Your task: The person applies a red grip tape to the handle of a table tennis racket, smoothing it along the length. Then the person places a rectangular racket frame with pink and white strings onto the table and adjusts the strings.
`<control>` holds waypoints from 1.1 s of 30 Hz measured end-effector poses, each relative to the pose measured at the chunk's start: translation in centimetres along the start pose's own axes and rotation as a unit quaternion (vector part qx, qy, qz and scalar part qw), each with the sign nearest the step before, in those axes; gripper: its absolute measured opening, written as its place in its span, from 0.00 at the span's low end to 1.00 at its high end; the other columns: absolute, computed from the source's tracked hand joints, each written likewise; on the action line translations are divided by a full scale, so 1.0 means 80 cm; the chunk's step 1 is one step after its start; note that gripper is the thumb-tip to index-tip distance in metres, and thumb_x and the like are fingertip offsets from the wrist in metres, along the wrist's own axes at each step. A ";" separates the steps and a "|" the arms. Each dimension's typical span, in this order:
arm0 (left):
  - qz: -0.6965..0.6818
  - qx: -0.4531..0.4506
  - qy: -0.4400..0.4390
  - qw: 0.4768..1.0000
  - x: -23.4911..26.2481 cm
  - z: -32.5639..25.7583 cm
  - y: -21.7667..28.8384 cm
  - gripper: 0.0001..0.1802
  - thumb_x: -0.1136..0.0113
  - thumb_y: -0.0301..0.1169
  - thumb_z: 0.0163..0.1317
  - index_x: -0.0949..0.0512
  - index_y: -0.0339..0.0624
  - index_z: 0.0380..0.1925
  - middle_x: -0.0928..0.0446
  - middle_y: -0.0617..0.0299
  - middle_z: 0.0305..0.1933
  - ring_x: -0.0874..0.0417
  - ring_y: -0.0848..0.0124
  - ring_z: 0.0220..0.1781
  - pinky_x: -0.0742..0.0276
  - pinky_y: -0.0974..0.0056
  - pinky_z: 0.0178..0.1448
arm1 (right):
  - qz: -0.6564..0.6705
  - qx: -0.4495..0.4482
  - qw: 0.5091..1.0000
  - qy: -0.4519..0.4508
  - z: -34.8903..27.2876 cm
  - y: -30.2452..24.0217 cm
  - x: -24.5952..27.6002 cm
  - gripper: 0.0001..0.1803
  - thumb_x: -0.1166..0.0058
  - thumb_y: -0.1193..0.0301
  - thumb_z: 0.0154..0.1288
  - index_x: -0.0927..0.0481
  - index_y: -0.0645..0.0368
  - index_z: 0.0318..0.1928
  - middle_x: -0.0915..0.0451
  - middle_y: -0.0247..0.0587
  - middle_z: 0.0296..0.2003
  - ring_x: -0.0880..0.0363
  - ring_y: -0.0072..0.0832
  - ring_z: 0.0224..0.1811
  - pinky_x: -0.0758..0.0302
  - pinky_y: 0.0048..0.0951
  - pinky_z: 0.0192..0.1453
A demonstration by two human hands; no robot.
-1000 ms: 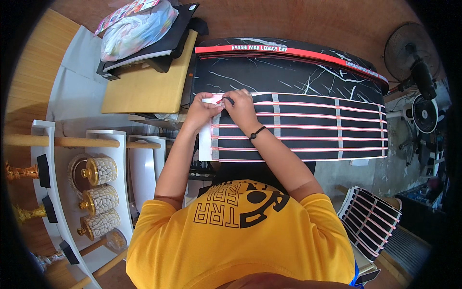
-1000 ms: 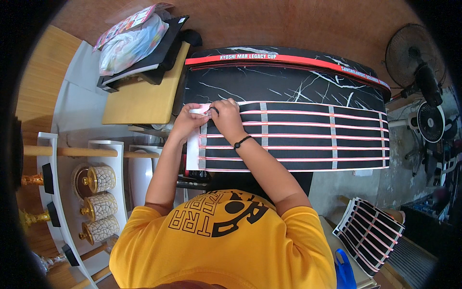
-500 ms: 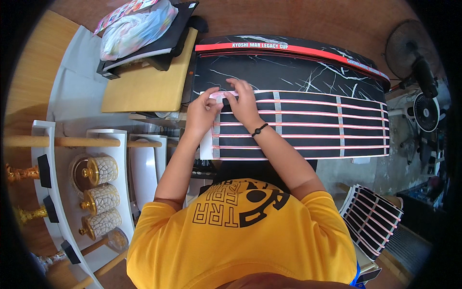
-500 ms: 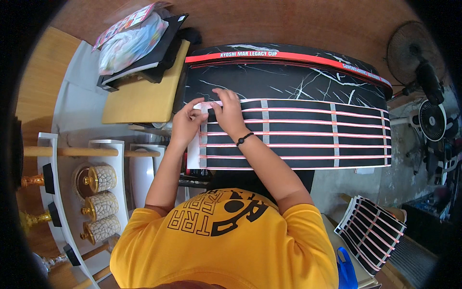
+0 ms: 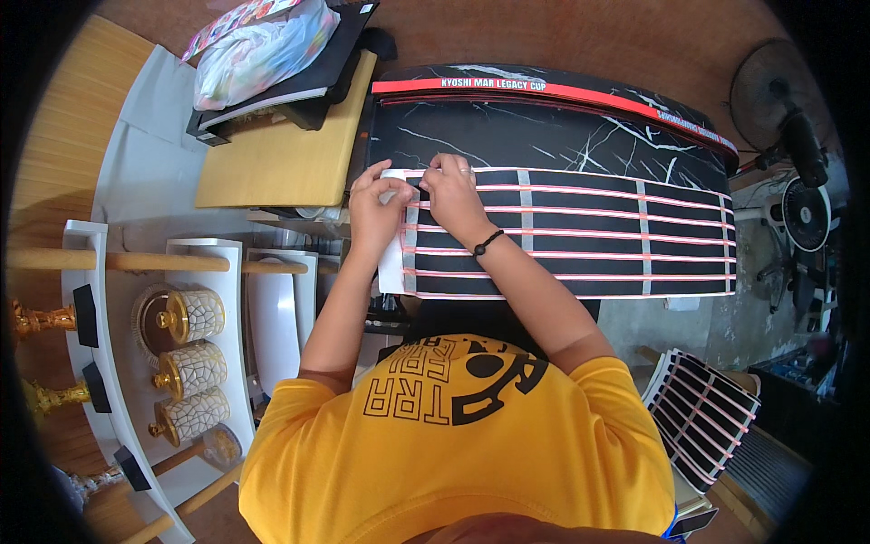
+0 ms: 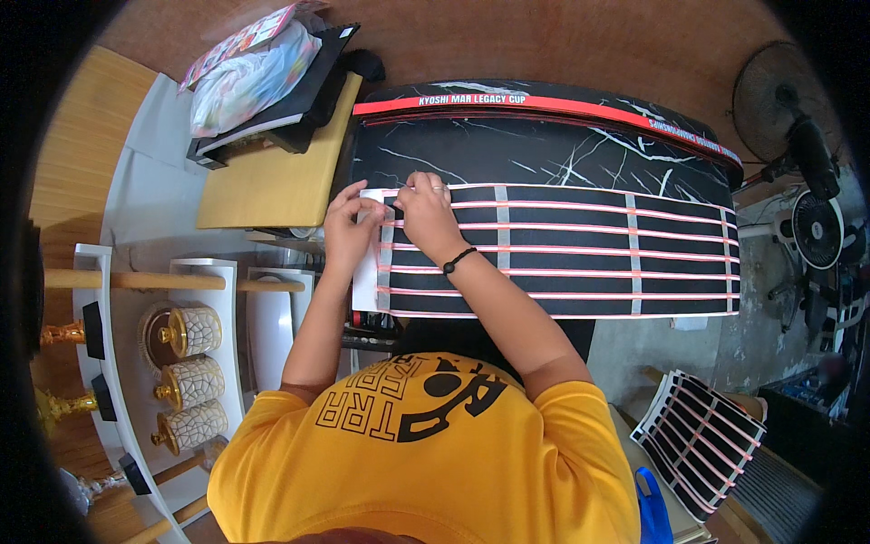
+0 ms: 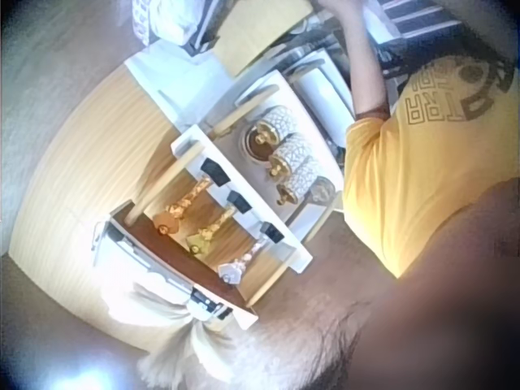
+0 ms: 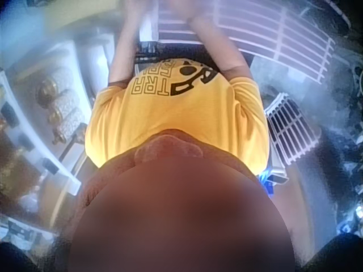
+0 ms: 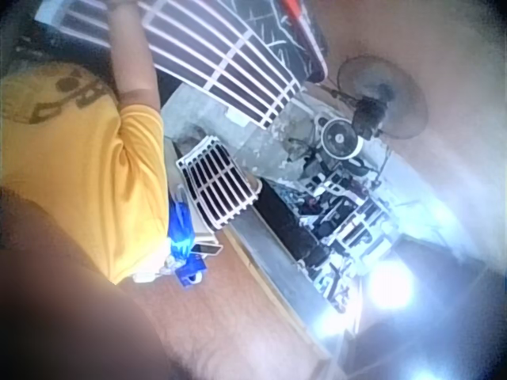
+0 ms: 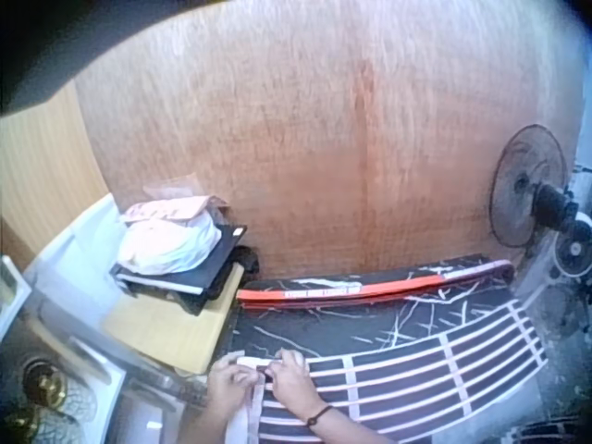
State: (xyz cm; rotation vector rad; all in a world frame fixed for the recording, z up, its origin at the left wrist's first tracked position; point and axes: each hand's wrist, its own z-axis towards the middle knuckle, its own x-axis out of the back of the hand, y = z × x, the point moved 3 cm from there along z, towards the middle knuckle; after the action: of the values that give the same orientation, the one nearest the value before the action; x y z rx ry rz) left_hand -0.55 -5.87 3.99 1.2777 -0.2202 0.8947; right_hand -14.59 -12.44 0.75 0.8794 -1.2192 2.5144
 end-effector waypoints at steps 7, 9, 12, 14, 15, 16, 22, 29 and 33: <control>0.087 -0.022 0.000 0.996 0.058 -0.056 0.065 0.05 0.27 0.23 0.47 0.14 0.43 0.25 0.25 0.56 0.47 0.25 0.58 0.55 0.31 0.57 0.60 | -0.023 -0.049 0.998 -0.035 0.004 0.005 -0.006 0.04 0.42 0.72 0.62 0.18 0.59 0.32 0.26 0.45 0.48 0.29 0.46 0.56 0.31 0.48 0.59; 0.109 -0.003 -0.013 0.994 0.066 -0.065 0.062 0.07 0.27 0.22 0.47 0.14 0.44 0.27 0.24 0.56 0.47 0.25 0.58 0.54 0.31 0.57 0.61 | 0.017 -0.027 0.999 -0.001 0.005 0.005 -0.004 0.04 0.41 0.71 0.62 0.16 0.57 0.32 0.25 0.44 0.51 0.29 0.45 0.57 0.32 0.47 0.61; 0.074 0.017 0.036 0.996 0.075 -0.060 0.035 0.06 0.27 0.24 0.50 0.13 0.45 0.29 0.23 0.57 0.44 0.22 0.59 0.51 0.27 0.58 0.58 | 0.173 -0.006 0.985 0.020 0.007 0.010 0.009 0.05 0.39 0.67 0.62 0.14 0.54 0.34 0.25 0.43 0.56 0.31 0.45 0.62 0.35 0.45 0.65; 0.000 0.063 0.040 0.997 0.070 -0.056 0.011 0.05 0.27 0.24 0.52 0.13 0.43 0.30 0.22 0.57 0.44 0.22 0.62 0.51 0.27 0.60 0.59 | 0.221 0.020 0.975 -0.009 0.006 0.013 0.020 0.06 0.35 0.64 0.59 0.11 0.50 0.35 0.25 0.37 0.60 0.35 0.43 0.66 0.42 0.44 0.70; -0.035 0.098 0.040 0.994 0.067 -0.054 0.000 0.05 0.27 0.24 0.53 0.13 0.42 0.31 0.22 0.57 0.44 0.22 0.63 0.51 0.28 0.61 0.59 | 0.189 0.046 0.980 -0.048 0.003 0.010 0.021 0.06 0.35 0.64 0.59 0.11 0.49 0.34 0.25 0.35 0.60 0.35 0.43 0.66 0.44 0.44 0.70; -0.065 0.115 0.043 0.990 0.064 -0.050 -0.008 0.05 0.27 0.24 0.54 0.14 0.39 0.32 0.22 0.57 0.44 0.22 0.65 0.51 0.28 0.63 0.60 | 0.157 0.063 0.982 -0.086 0.000 0.007 0.021 0.06 0.35 0.64 0.58 0.11 0.49 0.33 0.25 0.34 0.60 0.35 0.42 0.66 0.45 0.45 0.71; -0.025 0.095 0.036 0.995 0.070 -0.049 0.005 0.06 0.28 0.21 0.51 0.14 0.38 0.30 0.22 0.58 0.42 0.22 0.64 0.49 0.28 0.62 0.59 | 0.062 0.073 0.992 -0.086 -0.004 0.000 0.004 0.08 0.35 0.64 0.57 0.13 0.53 0.28 0.24 0.35 0.52 0.33 0.41 0.62 0.45 0.50 0.69; 0.026 0.048 0.029 0.998 0.176 -0.066 0.036 0.06 0.28 0.21 0.50 0.14 0.40 0.30 0.24 0.59 0.45 0.24 0.66 0.52 0.30 0.63 0.60 | 0.106 0.065 0.989 -0.078 -0.001 0.005 0.006 0.07 0.35 0.64 0.58 0.13 0.52 0.29 0.24 0.36 0.53 0.34 0.42 0.63 0.44 0.51 0.68; -0.034 0.094 0.047 0.994 0.173 -0.071 0.013 0.05 0.27 0.23 0.54 0.13 0.40 0.32 0.23 0.60 0.46 0.24 0.67 0.53 0.30 0.63 0.60 | 0.209 0.077 0.968 -0.112 0.002 0.002 0.017 0.10 0.30 0.59 0.52 0.14 0.48 0.24 0.24 0.30 0.56 0.37 0.42 0.65 0.49 0.50 0.70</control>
State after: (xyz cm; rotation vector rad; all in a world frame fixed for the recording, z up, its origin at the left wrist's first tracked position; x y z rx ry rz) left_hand 5.98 5.53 11.30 1.4042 -0.0180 0.9321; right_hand -15.72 -12.74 1.54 1.0635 -1.4216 2.9391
